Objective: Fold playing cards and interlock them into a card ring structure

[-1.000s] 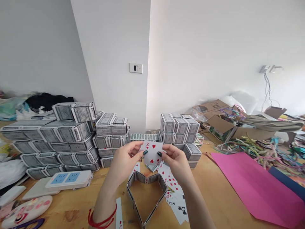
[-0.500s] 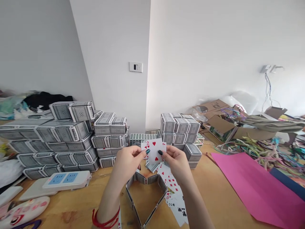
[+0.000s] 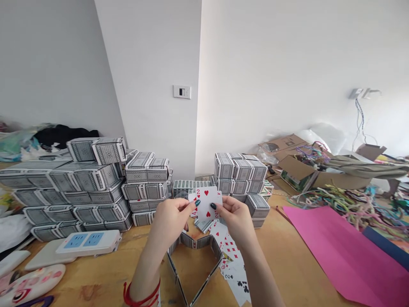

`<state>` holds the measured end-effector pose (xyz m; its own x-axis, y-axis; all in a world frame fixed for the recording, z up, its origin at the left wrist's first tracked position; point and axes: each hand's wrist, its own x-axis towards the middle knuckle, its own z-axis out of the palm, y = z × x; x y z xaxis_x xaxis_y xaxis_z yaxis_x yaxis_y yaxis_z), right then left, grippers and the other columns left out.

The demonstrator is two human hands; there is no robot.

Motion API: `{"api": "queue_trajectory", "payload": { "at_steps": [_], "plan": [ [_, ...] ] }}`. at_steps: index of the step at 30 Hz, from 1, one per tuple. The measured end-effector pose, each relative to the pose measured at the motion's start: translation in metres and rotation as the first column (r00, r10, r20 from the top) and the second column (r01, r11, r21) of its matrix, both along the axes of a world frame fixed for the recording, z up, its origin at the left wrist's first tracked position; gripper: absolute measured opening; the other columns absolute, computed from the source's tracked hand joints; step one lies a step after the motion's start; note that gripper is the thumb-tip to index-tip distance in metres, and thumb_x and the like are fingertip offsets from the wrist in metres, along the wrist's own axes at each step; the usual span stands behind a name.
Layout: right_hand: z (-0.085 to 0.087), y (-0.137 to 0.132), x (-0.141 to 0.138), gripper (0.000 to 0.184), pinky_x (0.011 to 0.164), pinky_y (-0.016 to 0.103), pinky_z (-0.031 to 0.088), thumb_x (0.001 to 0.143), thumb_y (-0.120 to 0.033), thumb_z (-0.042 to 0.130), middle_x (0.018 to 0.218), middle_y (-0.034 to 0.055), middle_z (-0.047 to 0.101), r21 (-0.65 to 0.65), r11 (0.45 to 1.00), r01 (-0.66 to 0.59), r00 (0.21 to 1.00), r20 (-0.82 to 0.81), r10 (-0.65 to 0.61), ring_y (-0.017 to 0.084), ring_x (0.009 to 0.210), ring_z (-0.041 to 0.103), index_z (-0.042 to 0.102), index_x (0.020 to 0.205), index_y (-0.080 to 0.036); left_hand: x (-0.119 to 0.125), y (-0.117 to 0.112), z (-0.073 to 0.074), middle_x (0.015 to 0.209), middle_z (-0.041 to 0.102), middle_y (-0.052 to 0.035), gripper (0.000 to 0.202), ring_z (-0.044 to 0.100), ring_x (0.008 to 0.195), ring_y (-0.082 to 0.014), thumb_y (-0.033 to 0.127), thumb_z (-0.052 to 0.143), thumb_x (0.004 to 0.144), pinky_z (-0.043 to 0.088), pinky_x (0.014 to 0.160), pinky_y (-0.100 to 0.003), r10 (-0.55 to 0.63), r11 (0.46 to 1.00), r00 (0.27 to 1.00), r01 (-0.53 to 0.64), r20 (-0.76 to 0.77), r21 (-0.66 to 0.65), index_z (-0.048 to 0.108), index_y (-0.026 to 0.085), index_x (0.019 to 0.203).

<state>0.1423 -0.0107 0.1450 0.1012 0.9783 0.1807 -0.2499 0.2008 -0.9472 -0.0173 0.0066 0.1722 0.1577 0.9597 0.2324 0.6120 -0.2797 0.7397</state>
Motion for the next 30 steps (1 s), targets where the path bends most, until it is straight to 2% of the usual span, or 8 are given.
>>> {"api": "queue_trajectory", "payload": {
  "at_steps": [13,23,25,27,30],
  "plan": [
    [-0.001,-0.001,0.003,0.028,0.068,0.034,0.053,0.065,-0.032,0.070,0.084,0.0079,0.072,-0.020,1.000,0.021,1.000,0.000,-0.021,0.023,0.076,0.066,0.066,0.086,-0.014,0.006,-0.005,0.002,0.038,0.045,0.0047,0.039,0.041,0.039,-0.0103,0.038,0.044,0.077,0.027,0.046,-0.023,-0.002,1.000,1.000,0.002,0.002,0.018,0.037,0.018,0.045],
    [0.001,-0.001,0.001,0.026,0.064,0.030,0.051,0.066,-0.035,0.069,0.076,0.0068,0.072,-0.050,0.999,-0.004,1.000,-0.025,0.003,0.021,0.069,0.066,0.067,0.082,-0.015,-0.001,0.000,-0.001,0.040,0.051,0.0030,0.036,0.045,0.042,-0.0120,0.038,0.046,0.077,0.030,0.047,-0.023,-0.045,0.997,0.997,0.049,0.065,-0.060,0.051,0.017,0.048],
    [0.000,-0.001,0.001,0.026,0.063,0.030,0.051,0.065,-0.036,0.070,0.074,0.0063,0.072,-0.052,0.999,0.011,0.999,-0.049,-0.014,0.020,0.068,0.066,0.068,0.081,-0.015,-0.005,0.004,-0.002,0.049,0.059,0.0011,0.030,0.050,0.049,-0.0138,0.037,0.049,0.076,0.033,0.049,-0.023,-0.062,0.996,0.990,0.070,0.126,-0.062,0.061,0.017,0.056],
    [0.000,-0.001,0.001,0.026,0.063,0.029,0.050,0.064,-0.035,0.071,0.073,0.0058,0.071,-0.065,0.998,0.011,0.997,-0.078,-0.016,0.019,0.068,0.066,0.068,0.080,-0.015,-0.010,0.007,-0.003,0.068,0.068,-0.0013,0.022,0.057,0.063,-0.0162,0.034,0.053,0.074,0.039,0.056,-0.023,-0.098,0.991,0.963,0.118,0.253,-0.067,0.068,0.018,0.071],
    [0.001,-0.001,0.000,0.024,0.063,0.028,0.050,0.064,-0.032,0.072,0.071,0.0057,0.071,-0.081,0.997,-0.020,0.994,-0.111,0.011,0.018,0.066,0.065,0.068,0.080,-0.014,-0.017,0.011,-0.005,0.085,0.070,-0.0043,0.023,0.060,0.074,-0.0169,0.031,0.058,0.074,0.045,0.068,-0.026,-0.152,0.947,0.840,0.275,0.521,-0.166,0.070,0.018,0.089]
  ]
}}
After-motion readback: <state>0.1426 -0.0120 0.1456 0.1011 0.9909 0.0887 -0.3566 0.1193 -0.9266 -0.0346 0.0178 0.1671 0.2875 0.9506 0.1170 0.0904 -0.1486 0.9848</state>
